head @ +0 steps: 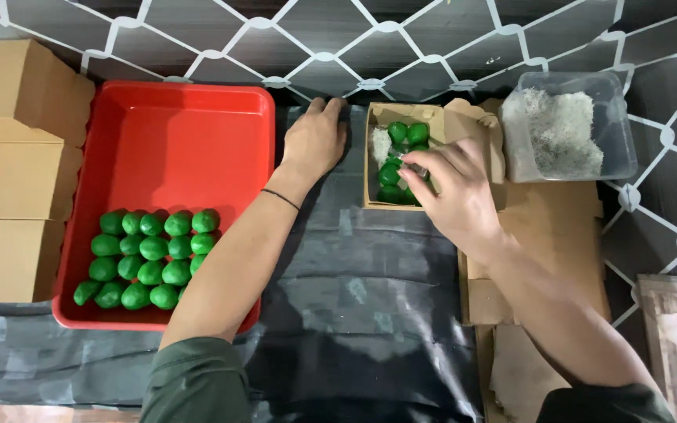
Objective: Packaging green dough balls into small cardboard boxes and adding flour using a spoon
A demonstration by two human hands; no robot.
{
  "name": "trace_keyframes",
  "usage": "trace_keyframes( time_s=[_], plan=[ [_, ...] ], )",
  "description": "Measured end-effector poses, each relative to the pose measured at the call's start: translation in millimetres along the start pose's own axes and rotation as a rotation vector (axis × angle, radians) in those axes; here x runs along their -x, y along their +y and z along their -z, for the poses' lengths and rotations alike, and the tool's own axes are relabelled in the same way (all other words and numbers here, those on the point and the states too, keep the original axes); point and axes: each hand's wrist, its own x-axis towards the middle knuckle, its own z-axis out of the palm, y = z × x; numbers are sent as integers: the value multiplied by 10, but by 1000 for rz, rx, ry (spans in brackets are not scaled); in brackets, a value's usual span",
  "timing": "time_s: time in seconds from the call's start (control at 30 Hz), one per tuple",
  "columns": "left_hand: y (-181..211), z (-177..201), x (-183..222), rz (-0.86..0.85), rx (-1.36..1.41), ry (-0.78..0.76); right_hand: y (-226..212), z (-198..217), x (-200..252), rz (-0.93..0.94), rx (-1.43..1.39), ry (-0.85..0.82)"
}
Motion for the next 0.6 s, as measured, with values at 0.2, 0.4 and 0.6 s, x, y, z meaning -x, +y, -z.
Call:
trace_keyframes(
  time_s=[0.2,0.4,0.6],
  plan=[
    [-105,-149,-7,-97,22,109,-67,-61,54,134,22,-53],
    [-55,-63,4,-30,67,12,-65,-44,63,219,153,-5],
    [-52,-52,1,-37,65,8,27,-98,48,262,162,39]
  ],
)
